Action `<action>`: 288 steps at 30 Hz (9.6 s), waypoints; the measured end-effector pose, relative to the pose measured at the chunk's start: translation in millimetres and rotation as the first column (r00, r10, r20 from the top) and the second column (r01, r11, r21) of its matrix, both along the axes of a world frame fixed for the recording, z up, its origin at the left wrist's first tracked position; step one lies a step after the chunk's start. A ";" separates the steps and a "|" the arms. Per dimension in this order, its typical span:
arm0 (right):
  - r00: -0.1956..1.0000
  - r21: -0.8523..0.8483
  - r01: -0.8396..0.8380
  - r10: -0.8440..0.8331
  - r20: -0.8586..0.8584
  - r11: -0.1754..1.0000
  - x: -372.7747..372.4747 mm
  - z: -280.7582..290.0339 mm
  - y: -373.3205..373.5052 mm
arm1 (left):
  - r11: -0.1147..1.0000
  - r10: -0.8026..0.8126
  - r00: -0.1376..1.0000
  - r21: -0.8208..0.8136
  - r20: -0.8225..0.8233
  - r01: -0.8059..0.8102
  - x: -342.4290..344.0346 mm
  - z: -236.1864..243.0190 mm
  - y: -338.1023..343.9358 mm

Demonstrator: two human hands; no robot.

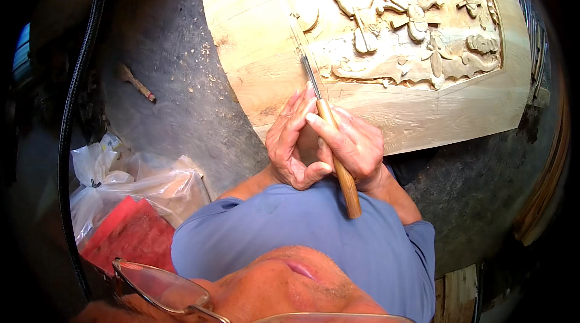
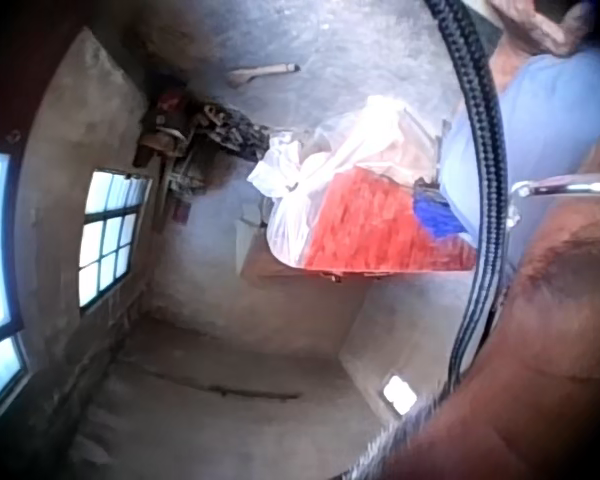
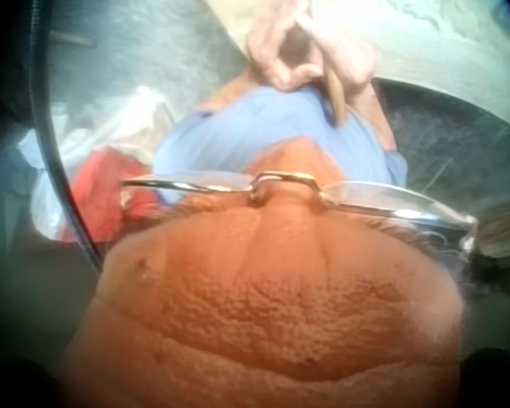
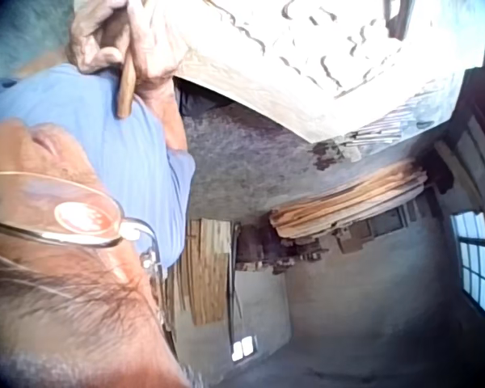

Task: The person carves a decorative design into a wooden board using a chisel and a mallet.

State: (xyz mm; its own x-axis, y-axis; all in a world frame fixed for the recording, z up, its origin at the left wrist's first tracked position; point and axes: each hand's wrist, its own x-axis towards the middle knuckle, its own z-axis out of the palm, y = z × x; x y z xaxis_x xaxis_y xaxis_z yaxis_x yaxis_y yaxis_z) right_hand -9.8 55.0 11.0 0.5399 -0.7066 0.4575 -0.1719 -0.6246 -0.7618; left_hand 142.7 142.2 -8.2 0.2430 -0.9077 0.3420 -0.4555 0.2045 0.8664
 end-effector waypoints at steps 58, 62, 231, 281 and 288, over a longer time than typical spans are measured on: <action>0.993 -0.108 -0.057 0.068 0.095 0.992 21.7 -35.0 -215.6 | 0.970 -0.211 0.539 0.242 0.816 0.013 -0.8 -49.3 -47.6; 0.989 -0.292 0.147 -0.131 0.073 0.945 -40.9 -47.2 -186.7 | 0.976 -0.104 0.511 0.188 0.853 -0.115 1.8 -53.5 -40.6; 0.999 0.123 -0.022 0.025 -0.023 0.992 -23.2 7.3 26.6 | 0.999 -0.039 0.996 -0.014 0.083 0.040 -1.5 -3.3 12.4; 1.000 0.144 0.014 -0.012 -0.015 0.990 -12.0 11.9 21.3 | 0.998 -0.057 0.998 -0.027 0.039 0.058 1.9 -6.1 10.0; 0.999 0.141 0.000 0.006 -0.038 0.990 -8.1 18.2 13.2 | 0.997 -0.080 0.996 -0.020 0.031 0.080 3.4 -6.9 7.1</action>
State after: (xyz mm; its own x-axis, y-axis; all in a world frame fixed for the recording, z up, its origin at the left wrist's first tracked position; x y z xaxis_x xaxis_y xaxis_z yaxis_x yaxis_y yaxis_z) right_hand -17.9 68.2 29.2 0.5571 -0.7609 0.3327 -0.2004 -0.5120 -0.8353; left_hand 146.1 149.3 -15.1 0.1594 -0.9165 0.3669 -0.4626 0.2590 0.8479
